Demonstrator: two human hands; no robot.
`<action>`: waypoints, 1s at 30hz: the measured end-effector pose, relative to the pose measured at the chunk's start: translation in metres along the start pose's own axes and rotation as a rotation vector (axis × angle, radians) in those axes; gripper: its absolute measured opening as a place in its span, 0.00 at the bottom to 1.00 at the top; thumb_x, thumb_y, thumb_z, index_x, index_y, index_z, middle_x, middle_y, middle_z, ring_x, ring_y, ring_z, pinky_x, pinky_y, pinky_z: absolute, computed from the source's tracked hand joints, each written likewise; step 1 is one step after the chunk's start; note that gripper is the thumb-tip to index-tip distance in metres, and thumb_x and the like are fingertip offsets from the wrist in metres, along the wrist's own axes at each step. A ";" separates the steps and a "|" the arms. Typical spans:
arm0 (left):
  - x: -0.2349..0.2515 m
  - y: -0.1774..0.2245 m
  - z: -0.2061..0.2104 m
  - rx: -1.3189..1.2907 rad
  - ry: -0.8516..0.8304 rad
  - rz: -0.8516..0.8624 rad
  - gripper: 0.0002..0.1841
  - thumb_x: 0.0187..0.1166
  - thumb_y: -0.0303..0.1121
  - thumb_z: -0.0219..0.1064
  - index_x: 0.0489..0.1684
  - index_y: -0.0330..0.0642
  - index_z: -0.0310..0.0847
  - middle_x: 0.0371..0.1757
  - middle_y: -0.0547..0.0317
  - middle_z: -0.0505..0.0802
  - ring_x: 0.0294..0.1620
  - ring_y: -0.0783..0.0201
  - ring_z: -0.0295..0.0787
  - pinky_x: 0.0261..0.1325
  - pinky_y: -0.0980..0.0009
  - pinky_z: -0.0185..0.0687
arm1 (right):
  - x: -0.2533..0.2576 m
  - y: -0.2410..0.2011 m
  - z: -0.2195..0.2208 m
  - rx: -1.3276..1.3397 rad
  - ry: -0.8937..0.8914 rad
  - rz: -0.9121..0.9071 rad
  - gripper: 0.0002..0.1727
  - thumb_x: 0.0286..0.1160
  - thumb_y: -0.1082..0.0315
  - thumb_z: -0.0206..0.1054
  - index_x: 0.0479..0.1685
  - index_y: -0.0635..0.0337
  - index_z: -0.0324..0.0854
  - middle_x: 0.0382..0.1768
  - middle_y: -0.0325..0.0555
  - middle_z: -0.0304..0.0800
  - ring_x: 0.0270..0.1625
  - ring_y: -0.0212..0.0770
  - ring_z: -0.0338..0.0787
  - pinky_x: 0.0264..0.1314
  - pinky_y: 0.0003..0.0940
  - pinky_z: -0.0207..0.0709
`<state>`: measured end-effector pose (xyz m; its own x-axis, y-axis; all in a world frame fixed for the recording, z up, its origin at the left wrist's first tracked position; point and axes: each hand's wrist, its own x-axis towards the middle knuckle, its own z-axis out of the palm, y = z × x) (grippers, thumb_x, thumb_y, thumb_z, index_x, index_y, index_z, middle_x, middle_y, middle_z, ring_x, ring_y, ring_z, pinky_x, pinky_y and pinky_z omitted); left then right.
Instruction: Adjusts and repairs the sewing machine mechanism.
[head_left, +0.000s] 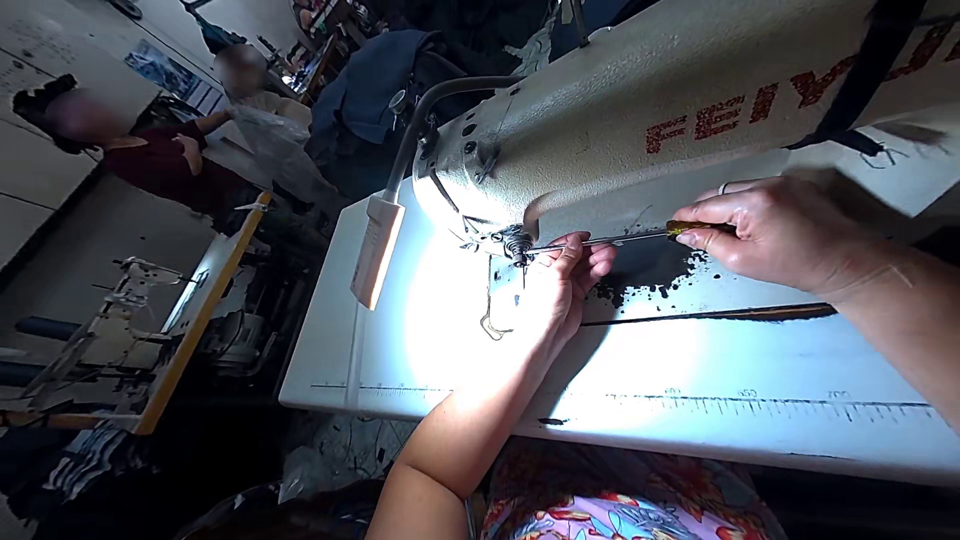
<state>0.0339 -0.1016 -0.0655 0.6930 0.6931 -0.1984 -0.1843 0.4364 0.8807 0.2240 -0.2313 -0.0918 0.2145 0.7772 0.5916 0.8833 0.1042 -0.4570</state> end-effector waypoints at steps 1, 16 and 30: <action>0.000 0.000 -0.001 -0.001 -0.002 -0.002 0.12 0.94 0.28 0.48 0.51 0.35 0.79 0.34 0.54 0.95 0.33 0.68 0.95 0.44 0.76 0.91 | -0.002 0.001 0.003 0.011 0.013 -0.013 0.15 0.72 0.67 0.62 0.41 0.67 0.93 0.36 0.61 0.93 0.37 0.60 0.93 0.36 0.62 0.79; -0.001 0.001 -0.002 -0.022 -0.075 0.022 0.13 0.94 0.30 0.46 0.56 0.39 0.78 0.44 0.54 0.95 0.36 0.70 0.94 0.43 0.78 0.90 | 0.000 -0.010 0.006 -0.114 0.236 -0.120 0.13 0.72 0.72 0.64 0.44 0.68 0.94 0.42 0.66 0.94 0.45 0.66 0.93 0.50 0.59 0.82; -0.017 0.019 -0.060 0.652 0.336 0.184 0.03 0.81 0.24 0.68 0.44 0.41 0.81 0.30 0.64 0.87 0.23 0.74 0.84 0.25 0.79 0.82 | 0.006 -0.009 -0.011 -0.060 -0.016 -0.002 0.15 0.74 0.65 0.63 0.42 0.65 0.93 0.30 0.61 0.91 0.33 0.63 0.91 0.33 0.65 0.76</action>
<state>-0.0232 -0.0710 -0.0715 0.4218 0.9052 -0.0519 0.2452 -0.0588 0.9677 0.2215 -0.2349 -0.0768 0.2061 0.7871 0.5814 0.9074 0.0686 -0.4146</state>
